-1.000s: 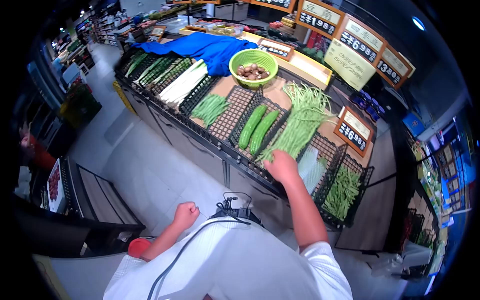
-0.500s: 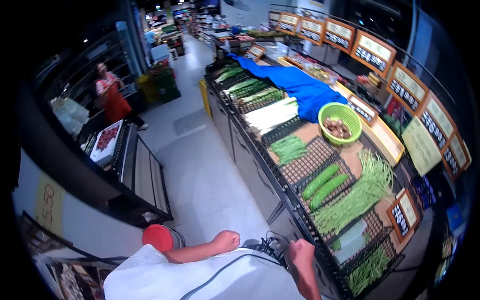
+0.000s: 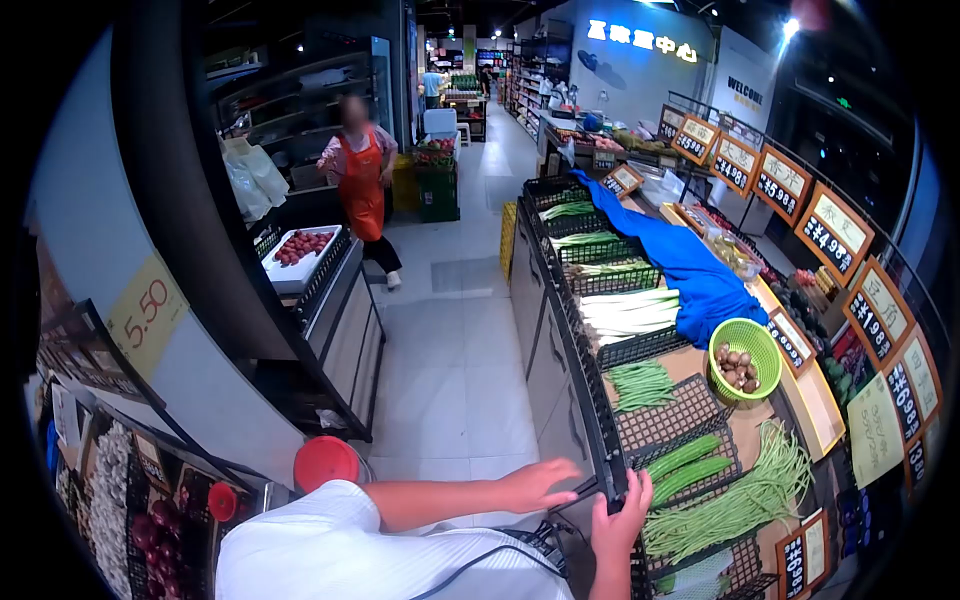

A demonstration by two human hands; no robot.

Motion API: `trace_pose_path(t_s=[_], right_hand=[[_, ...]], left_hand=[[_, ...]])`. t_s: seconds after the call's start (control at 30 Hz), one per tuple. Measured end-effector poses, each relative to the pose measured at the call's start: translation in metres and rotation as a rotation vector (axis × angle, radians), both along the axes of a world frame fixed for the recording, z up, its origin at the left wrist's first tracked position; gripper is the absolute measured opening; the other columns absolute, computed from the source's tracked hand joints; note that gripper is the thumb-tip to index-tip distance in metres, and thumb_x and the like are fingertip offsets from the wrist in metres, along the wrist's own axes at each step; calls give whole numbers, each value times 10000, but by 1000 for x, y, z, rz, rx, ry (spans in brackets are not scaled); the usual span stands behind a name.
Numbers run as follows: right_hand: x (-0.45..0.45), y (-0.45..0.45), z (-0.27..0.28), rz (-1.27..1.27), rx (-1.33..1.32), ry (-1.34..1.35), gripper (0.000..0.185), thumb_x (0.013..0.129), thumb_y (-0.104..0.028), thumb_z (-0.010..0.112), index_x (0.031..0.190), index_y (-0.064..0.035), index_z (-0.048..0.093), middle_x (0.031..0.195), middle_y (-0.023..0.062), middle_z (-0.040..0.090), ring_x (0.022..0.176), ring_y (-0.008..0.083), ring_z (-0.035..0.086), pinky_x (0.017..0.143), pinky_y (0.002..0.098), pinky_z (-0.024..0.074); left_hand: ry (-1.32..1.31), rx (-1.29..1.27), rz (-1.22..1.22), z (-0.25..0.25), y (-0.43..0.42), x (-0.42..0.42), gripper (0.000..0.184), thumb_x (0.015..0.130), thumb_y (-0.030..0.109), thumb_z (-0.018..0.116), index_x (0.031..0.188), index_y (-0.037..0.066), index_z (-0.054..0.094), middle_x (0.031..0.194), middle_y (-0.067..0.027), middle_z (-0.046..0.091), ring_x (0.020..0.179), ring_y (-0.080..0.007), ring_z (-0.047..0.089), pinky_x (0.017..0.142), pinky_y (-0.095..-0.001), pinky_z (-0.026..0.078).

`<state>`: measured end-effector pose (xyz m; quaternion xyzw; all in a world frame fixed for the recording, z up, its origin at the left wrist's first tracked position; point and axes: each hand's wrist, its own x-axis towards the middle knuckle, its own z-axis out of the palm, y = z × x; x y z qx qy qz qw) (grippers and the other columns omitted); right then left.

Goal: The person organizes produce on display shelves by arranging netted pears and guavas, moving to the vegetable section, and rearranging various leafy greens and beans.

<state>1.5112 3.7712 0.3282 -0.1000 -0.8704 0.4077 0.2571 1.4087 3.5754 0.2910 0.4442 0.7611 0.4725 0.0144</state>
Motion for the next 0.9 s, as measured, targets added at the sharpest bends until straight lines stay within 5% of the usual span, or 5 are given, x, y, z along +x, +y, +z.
trace_pose_path(t_s=[0.23,0.27,0.33,0.57,0.9], right_hand=[[44,46,-21,-188,67,-101,662,816,4,684,1443,12,471,1617,279,265,1475,455,338,1194,490,319],[47,50,-20,-206,75,-125,676,820,0,686,1456,15,458,1621,281,258,1483,455,327,1200,489,313],[51,61,-24,-214,119,-222,754,827,-36,704,1514,15,400,1646,287,215,1513,461,276,1218,488,288],[30,38,1,-124,209,-258,842,809,-69,727,1559,-4,349,1657,307,178,1523,496,226,1233,517,246],[-30,76,1,-273,302,-125,925,868,-231,771,1614,-37,259,1647,332,183,1512,488,250,1238,496,236]], left_hand=[[-377,-663,196,-198,-125,20,376,1002,390,533,915,60,690,929,-210,677,909,-419,662,816,-545,524],[-81,-858,16,-282,-159,17,322,947,335,557,950,58,721,971,-212,709,941,-411,680,849,-541,538],[-353,-975,225,-344,-229,49,283,847,262,606,945,59,776,1041,-225,733,982,-409,697,880,-517,557],[-522,-1234,123,-347,-340,116,346,824,328,631,938,40,787,1029,-232,737,934,-424,701,872,-515,557],[-339,-1100,34,-366,-261,84,370,800,370,660,895,28,765,987,-234,730,929,-424,695,870,-504,558]])
